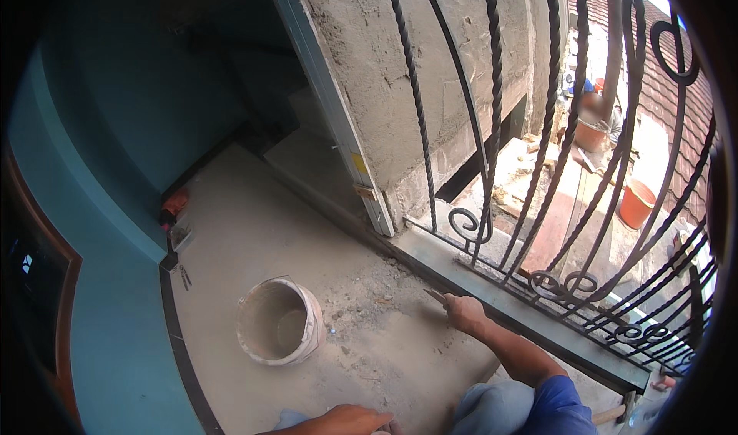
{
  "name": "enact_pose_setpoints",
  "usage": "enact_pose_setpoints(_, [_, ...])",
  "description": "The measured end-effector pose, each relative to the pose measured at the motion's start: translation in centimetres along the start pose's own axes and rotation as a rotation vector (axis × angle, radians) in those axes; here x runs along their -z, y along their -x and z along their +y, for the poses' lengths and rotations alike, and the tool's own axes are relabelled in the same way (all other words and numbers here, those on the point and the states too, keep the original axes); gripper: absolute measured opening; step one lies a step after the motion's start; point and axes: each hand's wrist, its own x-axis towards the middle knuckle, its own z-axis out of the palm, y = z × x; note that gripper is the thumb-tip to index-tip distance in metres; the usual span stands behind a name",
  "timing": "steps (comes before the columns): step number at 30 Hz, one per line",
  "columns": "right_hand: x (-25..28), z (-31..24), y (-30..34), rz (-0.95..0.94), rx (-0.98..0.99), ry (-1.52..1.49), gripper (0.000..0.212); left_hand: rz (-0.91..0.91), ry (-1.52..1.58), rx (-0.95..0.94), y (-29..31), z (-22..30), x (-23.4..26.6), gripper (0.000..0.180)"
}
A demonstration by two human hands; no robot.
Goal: The person scrapes and sweeps debris from a tiled floor using a trowel and a pink sponge. They move a bucket and a rectangular tile to access areas, then scrape dust and small particles into a pile and sweep them toward a doorway.
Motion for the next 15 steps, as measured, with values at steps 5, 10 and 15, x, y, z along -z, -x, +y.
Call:
enact_pose_setpoints(5, [-1.3,1.6,0.9,0.073,0.030,0.163,0.020,0.151,-0.064,-0.040,0.0,-0.3,-1.1,0.044])
enact_pose_setpoints(10, [-3.4,2.8,2.2,-0.061,0.055,0.199,0.023,0.163,-0.164,-0.042,-0.7,-0.7,-2.0,0.054])
enact_pose_setpoints(15, [-4.5,2.9,3.0,-0.079,0.099,0.199,0.028,0.101,-0.142,-0.019,-1.3,-0.3,-1.9,0.043])
